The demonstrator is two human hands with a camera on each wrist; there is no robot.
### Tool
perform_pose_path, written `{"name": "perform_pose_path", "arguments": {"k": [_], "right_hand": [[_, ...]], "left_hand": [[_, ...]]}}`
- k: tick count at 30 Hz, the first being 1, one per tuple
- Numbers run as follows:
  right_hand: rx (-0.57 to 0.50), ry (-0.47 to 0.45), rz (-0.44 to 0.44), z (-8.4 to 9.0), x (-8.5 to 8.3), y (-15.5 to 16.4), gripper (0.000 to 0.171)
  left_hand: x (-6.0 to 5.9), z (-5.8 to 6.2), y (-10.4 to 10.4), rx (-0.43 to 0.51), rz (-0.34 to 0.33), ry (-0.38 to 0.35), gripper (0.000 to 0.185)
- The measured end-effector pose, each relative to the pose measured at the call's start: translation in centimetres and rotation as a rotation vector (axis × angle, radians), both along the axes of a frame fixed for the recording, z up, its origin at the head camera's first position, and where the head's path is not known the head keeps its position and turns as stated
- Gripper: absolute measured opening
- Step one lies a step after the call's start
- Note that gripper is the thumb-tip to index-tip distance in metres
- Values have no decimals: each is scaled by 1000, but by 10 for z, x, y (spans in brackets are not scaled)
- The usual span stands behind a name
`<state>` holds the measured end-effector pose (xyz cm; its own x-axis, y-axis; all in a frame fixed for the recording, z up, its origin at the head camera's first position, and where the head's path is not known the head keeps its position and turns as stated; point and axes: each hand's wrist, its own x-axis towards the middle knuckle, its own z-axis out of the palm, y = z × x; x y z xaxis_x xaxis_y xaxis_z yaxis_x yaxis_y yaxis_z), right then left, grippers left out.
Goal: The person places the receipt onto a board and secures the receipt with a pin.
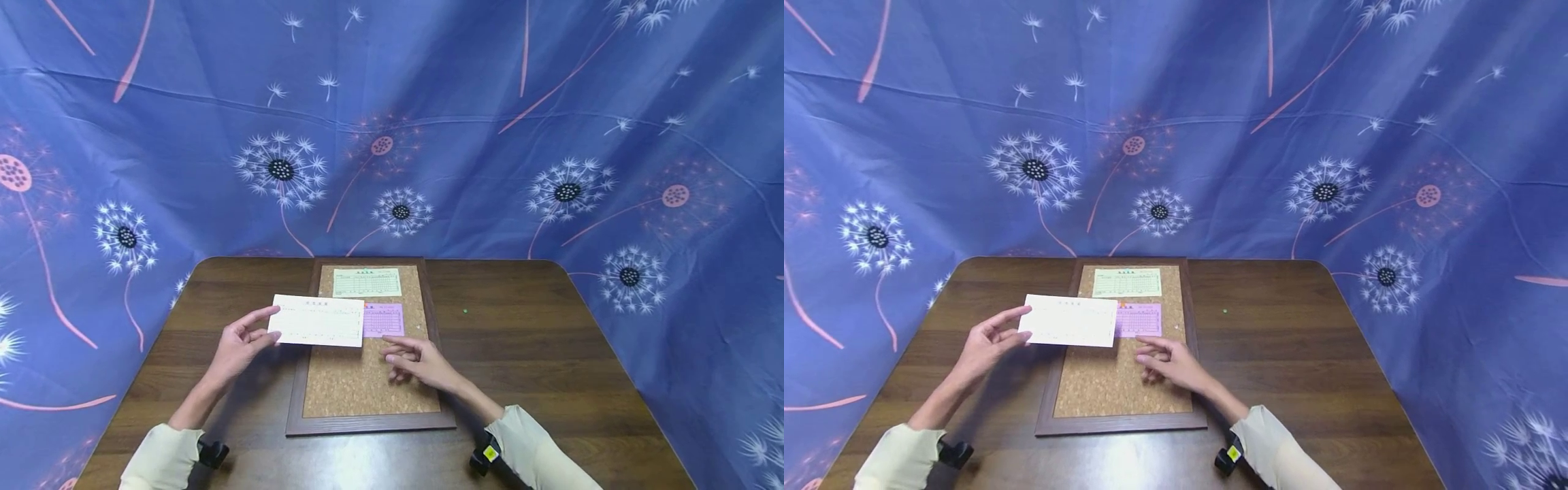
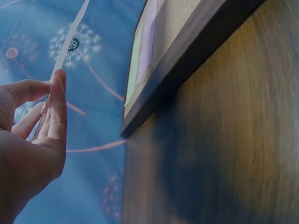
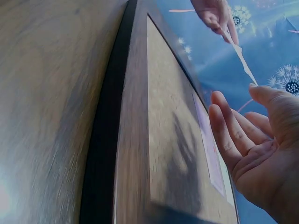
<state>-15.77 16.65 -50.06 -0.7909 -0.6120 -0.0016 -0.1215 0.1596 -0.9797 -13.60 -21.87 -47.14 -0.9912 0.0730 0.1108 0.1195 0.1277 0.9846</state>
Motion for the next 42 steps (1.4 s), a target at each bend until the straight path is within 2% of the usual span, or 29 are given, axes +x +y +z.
{"name": "perform_pose_path", "arguments": {"k": [4, 9, 17, 28, 35, 42], "right_hand": [[-26, -60, 0, 2, -3, -15, 57], [-25, -88, -42, 5, -3, -26, 56], [-66, -94, -111, 8, -5, -34, 51], [-97, -113, -208, 4, -5, -25, 56], [-32, -19, -245, 0, -5, -9, 57], [28, 69, -246, -9, 0, 6, 58]], "left_hand": [[-2, -3, 8, 9, -1, -27, 52], [-1, -5, 17, 25, -7, -59, 53], [1, -10, 26, 80, -29, -45, 53], [4, -18, 38, 32, -89, -77, 50], [4, -26, 45, 26, -217, -63, 46], [8, -32, 55, -80, -270, -129, 46]]}}
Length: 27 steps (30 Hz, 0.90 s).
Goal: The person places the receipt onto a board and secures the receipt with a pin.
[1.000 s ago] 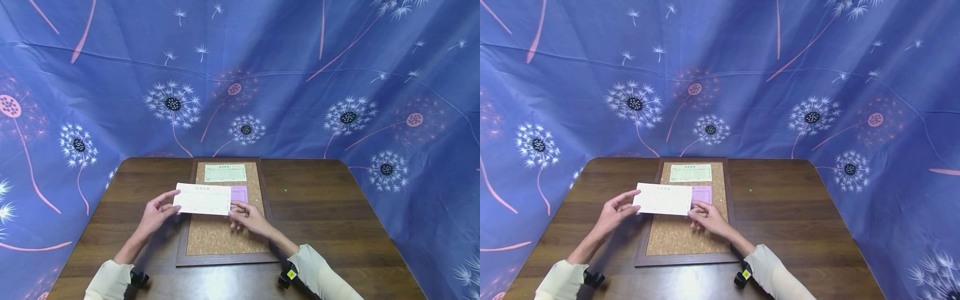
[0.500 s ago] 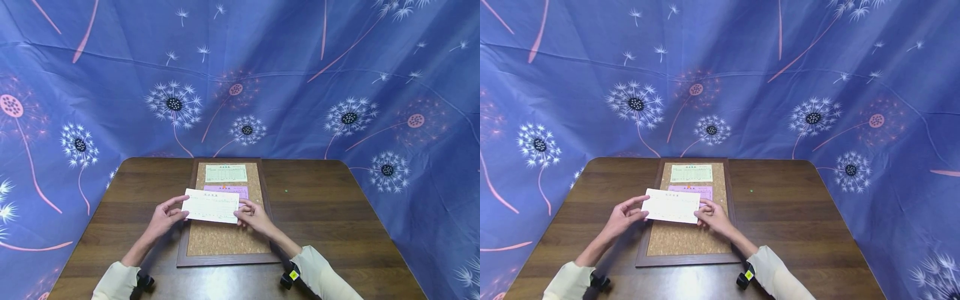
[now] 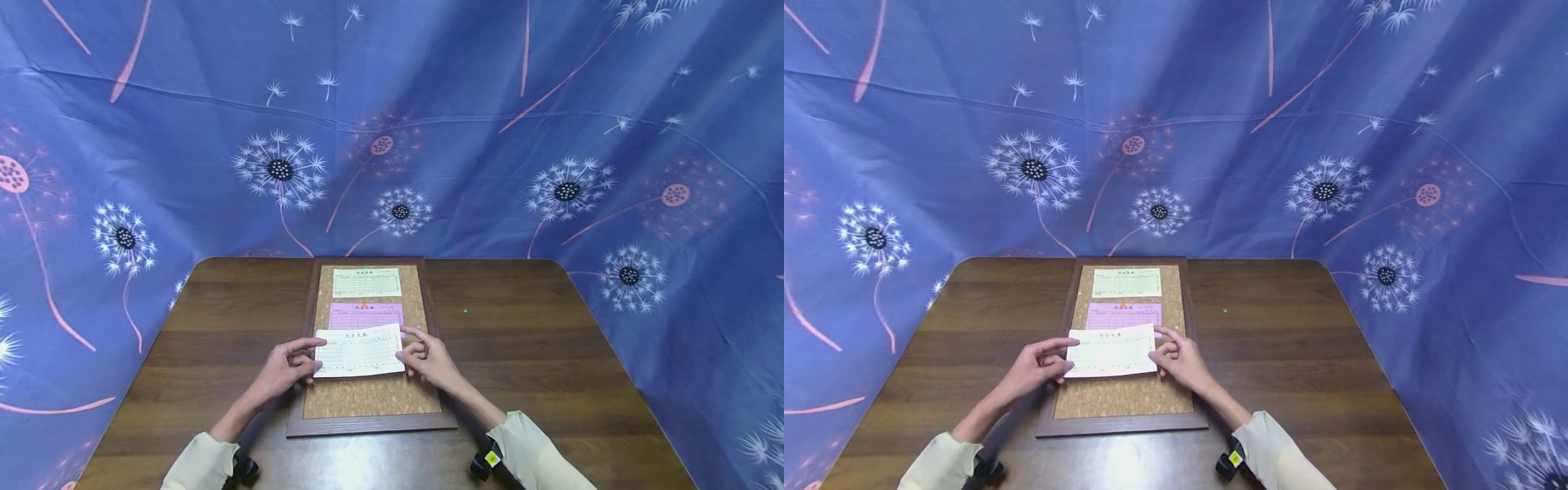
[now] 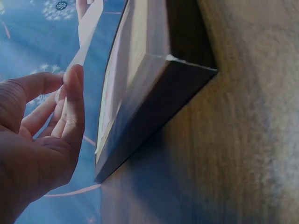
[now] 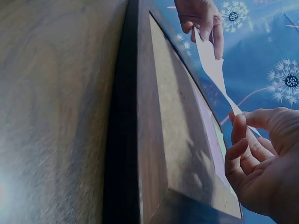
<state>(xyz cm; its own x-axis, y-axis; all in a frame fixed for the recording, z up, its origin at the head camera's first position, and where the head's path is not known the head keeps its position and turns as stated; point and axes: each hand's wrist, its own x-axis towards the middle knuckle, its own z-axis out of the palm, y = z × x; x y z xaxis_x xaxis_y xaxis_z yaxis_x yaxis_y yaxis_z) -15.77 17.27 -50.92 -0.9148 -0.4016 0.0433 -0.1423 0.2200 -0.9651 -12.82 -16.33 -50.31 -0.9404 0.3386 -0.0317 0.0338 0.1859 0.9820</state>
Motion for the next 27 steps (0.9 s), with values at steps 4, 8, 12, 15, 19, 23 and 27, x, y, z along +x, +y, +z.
{"name": "perform_pose_path", "arguments": {"k": [4, 8, 12, 15, 19, 23, 27], "right_hand": [[44, 52, 20, -4, -1, 6, 62], [87, 95, 63, -7, -2, 11, 52], [158, 83, 119, -9, -1, 14, 41], [219, 56, 132, -10, 1, 14, 39], [260, 46, 139, -8, 3, 14, 38], [281, 51, 143, -7, 3, 15, 37], [286, 50, 146, -5, 2, 16, 36]], "left_hand": [[-1, -3, 4, -45, -33, -7, 45], [-2, -10, 8, -43, -70, 22, 42], [-3, -15, 12, -52, -82, 53, 40], [-3, -15, 14, -64, -80, 44, 41], [-4, -13, 17, -87, -65, 16, 42], [-3, -14, 18, -120, -46, 8, 41], [-3, -16, 17, -174, -47, 25, 39]]}}
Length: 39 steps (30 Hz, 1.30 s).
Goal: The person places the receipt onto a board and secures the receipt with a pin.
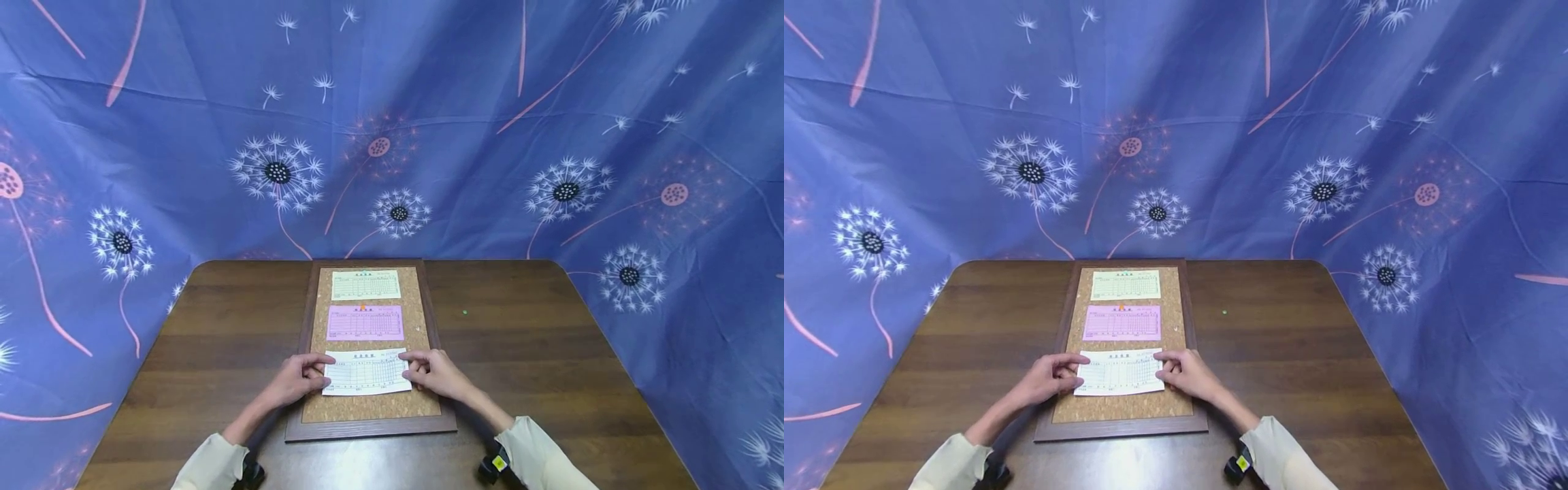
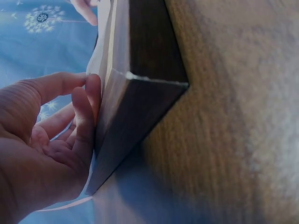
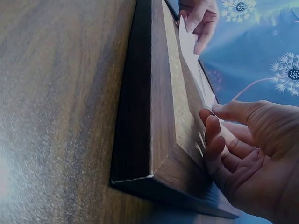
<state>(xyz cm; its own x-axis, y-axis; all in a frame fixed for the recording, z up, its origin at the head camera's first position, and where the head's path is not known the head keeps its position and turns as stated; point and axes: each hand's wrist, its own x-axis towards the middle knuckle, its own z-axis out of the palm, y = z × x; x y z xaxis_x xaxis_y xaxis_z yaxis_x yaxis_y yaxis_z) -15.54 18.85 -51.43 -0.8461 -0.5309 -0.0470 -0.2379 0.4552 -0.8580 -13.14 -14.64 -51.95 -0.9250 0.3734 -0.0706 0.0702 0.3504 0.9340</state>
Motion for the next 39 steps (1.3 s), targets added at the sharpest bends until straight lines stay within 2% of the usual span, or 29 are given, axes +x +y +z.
{"name": "perform_pose_path", "arguments": {"k": [5, 13, 18, 26, 32, 39], "right_hand": [[5, 14, 9, -1, -1, 0, 36], [8, -31, -3, -2, -1, -2, 36], [21, 8, 13, -3, -2, -2, 36], [102, 100, 36, -4, -3, -1, 37], [116, 118, 40, -5, -2, 1, 26], [89, 136, 69, -2, -7, 10, 29]], "left_hand": [[0, -3, -2, -32, -7, 37, 37], [-1, 0, -4, -93, -6, 99, 36], [1, 1, -3, -137, 8, 117, 37], [-1, -3, -2, -121, 4, 103, 43], [-3, -3, -2, -109, -37, 84, 44], [-6, -3, -2, -92, -51, 73, 44]]}}
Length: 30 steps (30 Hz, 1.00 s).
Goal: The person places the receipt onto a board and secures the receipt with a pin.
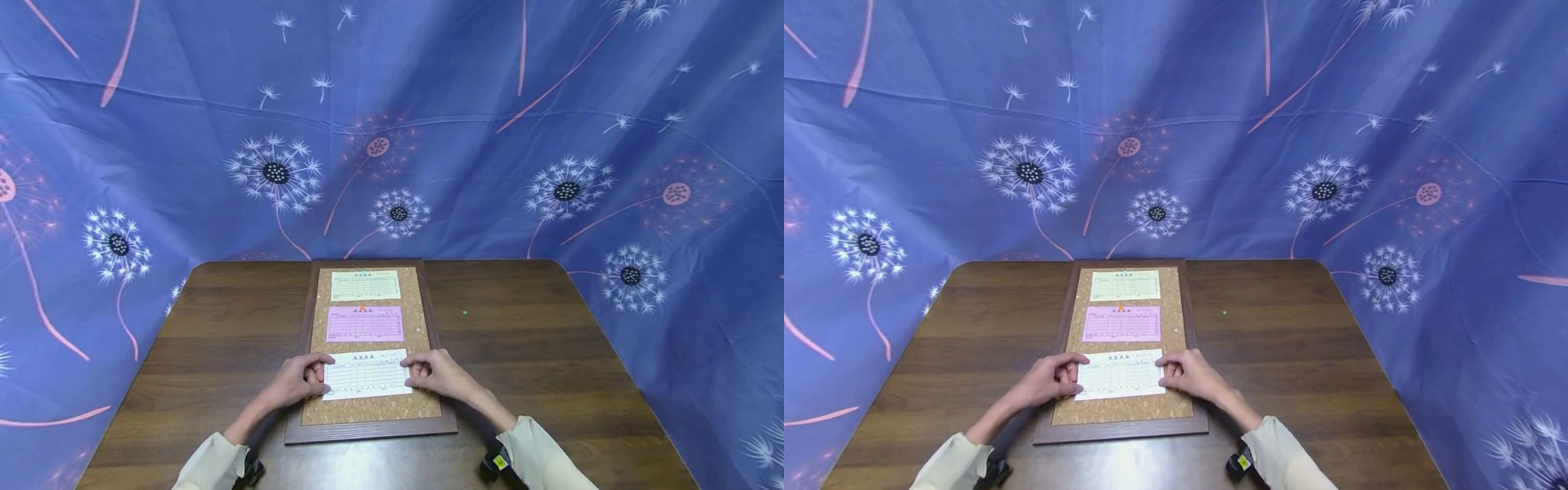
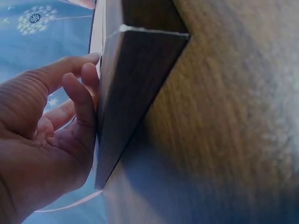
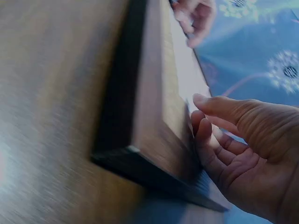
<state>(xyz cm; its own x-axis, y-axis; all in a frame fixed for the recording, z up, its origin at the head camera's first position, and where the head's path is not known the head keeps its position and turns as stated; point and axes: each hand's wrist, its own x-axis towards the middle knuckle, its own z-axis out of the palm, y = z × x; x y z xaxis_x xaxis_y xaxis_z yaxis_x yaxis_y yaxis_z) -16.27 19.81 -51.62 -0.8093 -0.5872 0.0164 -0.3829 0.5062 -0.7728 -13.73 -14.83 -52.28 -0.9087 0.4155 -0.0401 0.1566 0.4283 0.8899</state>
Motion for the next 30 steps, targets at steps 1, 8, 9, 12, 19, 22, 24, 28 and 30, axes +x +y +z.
{"name": "perform_pose_path", "arguments": {"k": [1, 8, 9, 12, 19, 22, 24, 28, 30], "right_hand": [[-18, -3, -1, 1, -2, 3, 30], [-166, -42, -118, 10, -34, 38, 34], [-169, -42, -144, 10, -39, 44, 33], [-151, -25, -214, 10, -54, 63, 30], [19, 174, -412, 6, -86, 105, 21], [110, 237, -449, 1, -94, 116, 19], [141, 224, -452, -3, -98, 119, 19], [166, 189, -467, -10, -102, 118, 18], [172, 200, -483, -12, -103, 116, 17]], "left_hand": [[0, 0, 0, 3, -3, -2, 45], [0, 2, 0, -2, -5, -11, 45], [0, 2, 0, -6, -4, -8, 45], [0, 2, 0, -10, -5, -2, 44], [-3, 0, 2, 7, -18, 39, 44], [-3, 0, 2, 15, -22, 33, 44], [-3, 0, 1, 15, -19, 21, 44], [-2, -1, 0, 9, -13, 7, 45], [-2, -1, -1, 16, -16, 8, 45]]}}
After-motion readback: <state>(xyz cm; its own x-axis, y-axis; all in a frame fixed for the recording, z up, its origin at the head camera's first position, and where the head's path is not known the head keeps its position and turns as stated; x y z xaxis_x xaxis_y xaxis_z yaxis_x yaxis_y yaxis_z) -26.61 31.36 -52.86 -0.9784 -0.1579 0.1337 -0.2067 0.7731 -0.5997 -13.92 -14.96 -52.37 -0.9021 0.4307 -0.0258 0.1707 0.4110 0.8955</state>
